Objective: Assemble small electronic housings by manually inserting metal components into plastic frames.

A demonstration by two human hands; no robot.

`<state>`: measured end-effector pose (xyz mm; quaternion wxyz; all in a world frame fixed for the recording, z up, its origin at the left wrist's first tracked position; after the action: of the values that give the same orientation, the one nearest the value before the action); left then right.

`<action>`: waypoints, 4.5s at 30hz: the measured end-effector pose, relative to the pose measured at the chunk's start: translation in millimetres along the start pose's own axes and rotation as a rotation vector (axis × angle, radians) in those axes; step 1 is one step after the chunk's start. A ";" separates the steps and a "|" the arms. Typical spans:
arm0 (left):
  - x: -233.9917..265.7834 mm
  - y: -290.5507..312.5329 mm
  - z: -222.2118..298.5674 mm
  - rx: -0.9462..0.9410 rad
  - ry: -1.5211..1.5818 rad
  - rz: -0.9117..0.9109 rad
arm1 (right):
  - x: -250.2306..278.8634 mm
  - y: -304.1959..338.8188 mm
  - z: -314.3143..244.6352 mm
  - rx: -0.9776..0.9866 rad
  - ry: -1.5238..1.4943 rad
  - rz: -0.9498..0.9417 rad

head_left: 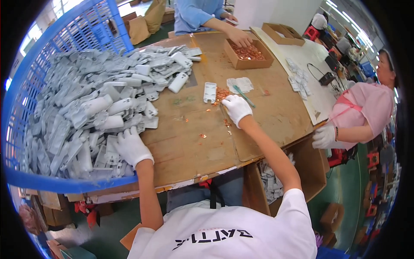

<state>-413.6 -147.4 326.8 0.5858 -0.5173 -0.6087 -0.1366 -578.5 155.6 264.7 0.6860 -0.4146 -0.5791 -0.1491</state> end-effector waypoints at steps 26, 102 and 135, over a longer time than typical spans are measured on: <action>17.8 -30.0 55.6 -0.309 0.470 -0.311 | -17.2 -38.6 9.7 -0.313 -0.054 -0.793; 211.5 -44.3 110.0 -0.394 0.918 -1.015 | 179.9 -30.2 -107.1 -0.935 -1.626 -0.675; 224.2 -11.0 89.5 -0.190 0.882 -1.019 | 218.0 -1.1 -110.4 -0.580 -1.123 -0.931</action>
<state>-423.8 22.3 498.5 0.5936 -0.1113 -0.4660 -0.6466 -443.0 133.1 466.9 0.0218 -0.3049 -0.8915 -0.3344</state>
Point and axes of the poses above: each hand's wrist, its own y-axis away from the middle knuckle, its own x-axis out of the back of the hand, z = x × y, the point moved 9 cm from there along -y, towards the middle knuckle, and after that the axes turned 2 degrees about -y, right-handed, at the moved point
